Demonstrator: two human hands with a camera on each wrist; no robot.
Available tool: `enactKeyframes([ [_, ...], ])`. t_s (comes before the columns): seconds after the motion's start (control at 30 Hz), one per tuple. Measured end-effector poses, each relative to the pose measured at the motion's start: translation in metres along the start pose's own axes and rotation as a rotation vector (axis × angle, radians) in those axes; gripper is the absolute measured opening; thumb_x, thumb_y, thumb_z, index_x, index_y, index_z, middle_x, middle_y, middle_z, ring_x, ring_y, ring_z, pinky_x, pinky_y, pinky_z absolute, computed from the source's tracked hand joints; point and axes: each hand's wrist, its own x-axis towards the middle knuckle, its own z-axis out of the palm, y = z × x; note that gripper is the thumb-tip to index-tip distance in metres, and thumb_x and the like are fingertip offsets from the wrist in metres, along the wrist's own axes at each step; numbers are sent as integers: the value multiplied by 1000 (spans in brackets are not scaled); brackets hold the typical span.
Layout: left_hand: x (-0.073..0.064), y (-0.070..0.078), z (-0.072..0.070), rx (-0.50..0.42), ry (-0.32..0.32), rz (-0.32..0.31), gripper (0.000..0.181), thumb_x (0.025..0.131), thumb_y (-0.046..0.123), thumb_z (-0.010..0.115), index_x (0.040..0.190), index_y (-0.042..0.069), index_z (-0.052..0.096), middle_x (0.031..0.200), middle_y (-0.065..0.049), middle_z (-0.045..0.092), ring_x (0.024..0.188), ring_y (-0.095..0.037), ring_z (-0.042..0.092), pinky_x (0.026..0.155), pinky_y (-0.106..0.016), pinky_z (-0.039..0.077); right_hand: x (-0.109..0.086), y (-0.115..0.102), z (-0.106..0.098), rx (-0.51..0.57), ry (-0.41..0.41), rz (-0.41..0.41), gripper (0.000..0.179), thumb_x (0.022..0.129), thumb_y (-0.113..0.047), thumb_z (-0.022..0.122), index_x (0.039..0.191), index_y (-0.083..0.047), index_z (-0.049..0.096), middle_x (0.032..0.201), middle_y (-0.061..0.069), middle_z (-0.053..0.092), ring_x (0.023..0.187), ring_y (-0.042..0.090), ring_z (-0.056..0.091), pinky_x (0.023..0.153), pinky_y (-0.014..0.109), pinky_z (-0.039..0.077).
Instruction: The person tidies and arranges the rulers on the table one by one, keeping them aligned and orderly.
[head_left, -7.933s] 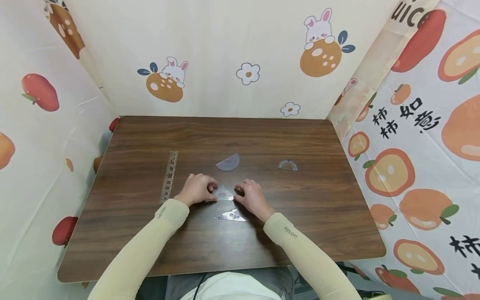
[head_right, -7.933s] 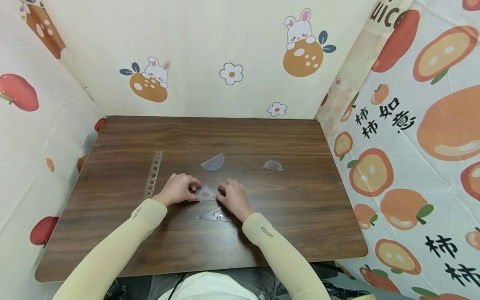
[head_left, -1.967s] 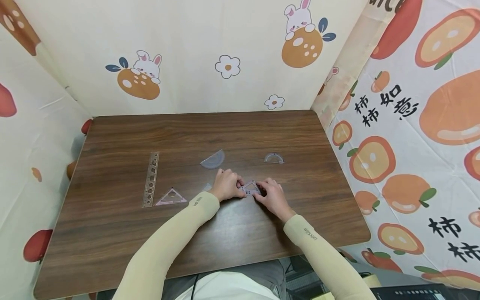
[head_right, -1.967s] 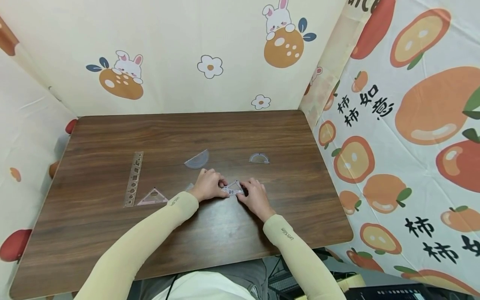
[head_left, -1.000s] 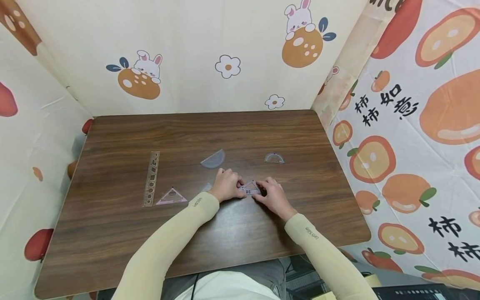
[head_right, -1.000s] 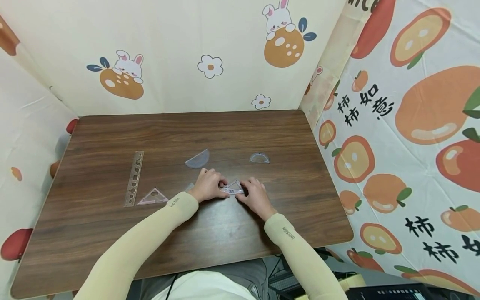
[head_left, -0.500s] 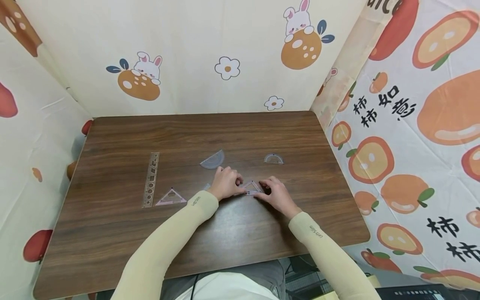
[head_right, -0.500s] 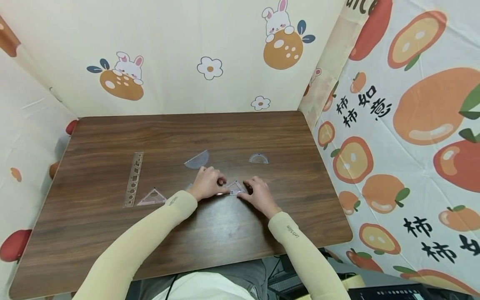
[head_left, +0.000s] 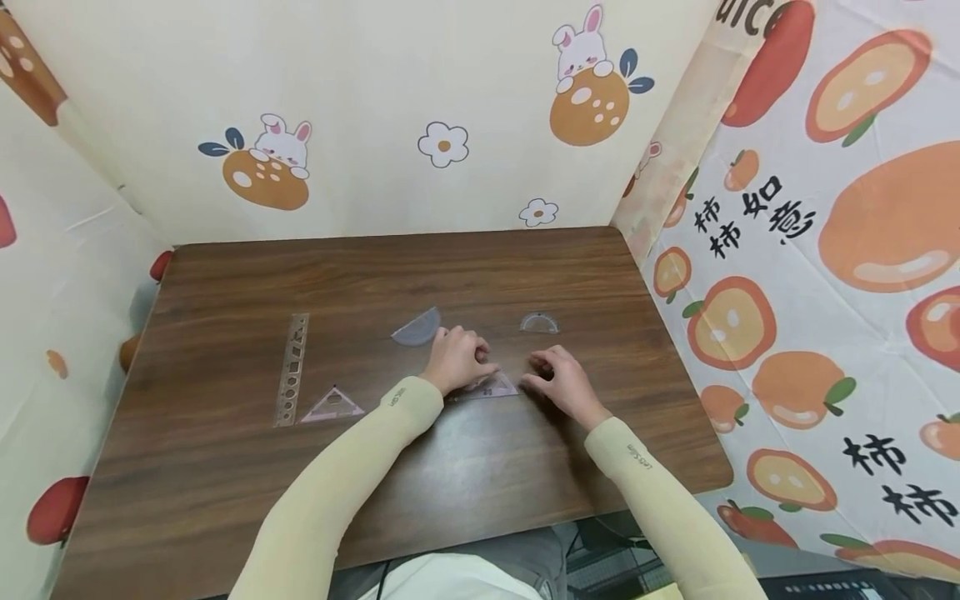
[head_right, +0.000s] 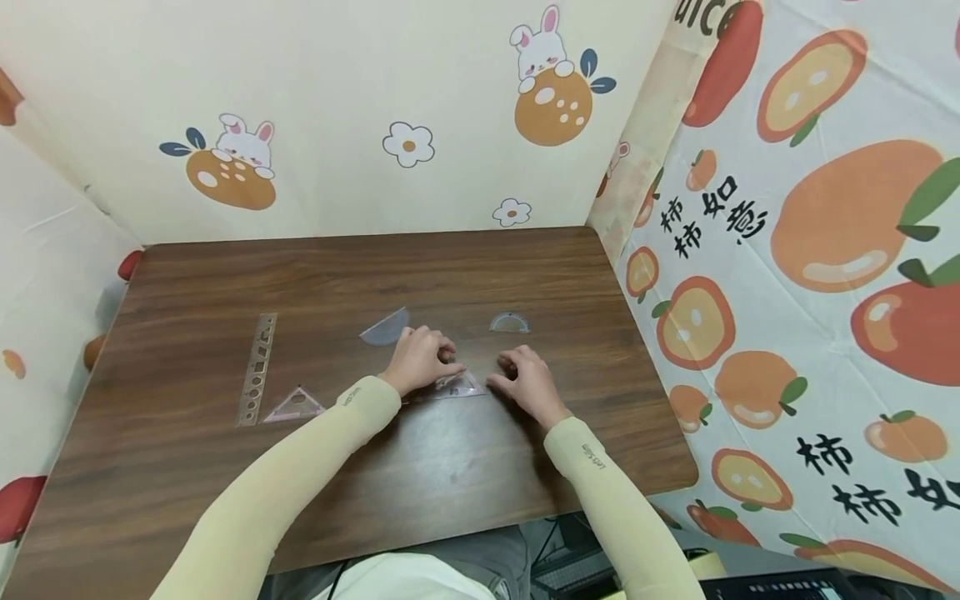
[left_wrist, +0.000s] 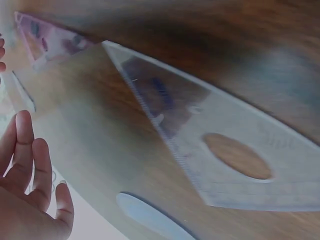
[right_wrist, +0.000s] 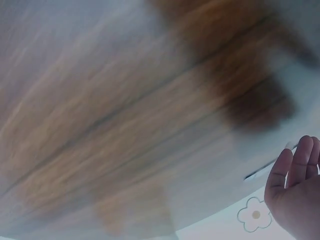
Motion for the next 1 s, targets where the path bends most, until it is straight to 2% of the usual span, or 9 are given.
enactKeyframes([
  [0.3,23,6,3,0,70,-51,37,81,47,84,104,18,81,88,6,76,89,-19,63,90,-42,41,14,14,-18,1,48,60,50,92,-30,78,131,-1,66,116,14,63,104,30,64,94,47,54],
  [0.5,36,13,8,-36,32,-80,42,85,48,81,111,16,79,98,4,77,96,-20,66,92,-41,42,18,27,-25,37,61,133,51,93,-29,77,134,-1,65,120,16,62,109,32,66,97,47,55],
  [0.77,44,19,23,-47,16,-125,46,85,44,81,119,15,76,112,-2,76,106,-24,71,92,-42,48,25,39,-28,58,77,197,55,94,-32,76,138,-1,62,126,17,57,113,32,58,102,48,49],
  [1.0,54,26,33,-71,-15,-191,52,83,42,84,124,12,72,122,-9,70,115,-32,66,97,-48,50,36,45,-29,64,74,252,60,94,-31,76,142,-1,57,131,19,53,118,33,57,106,49,48],
])
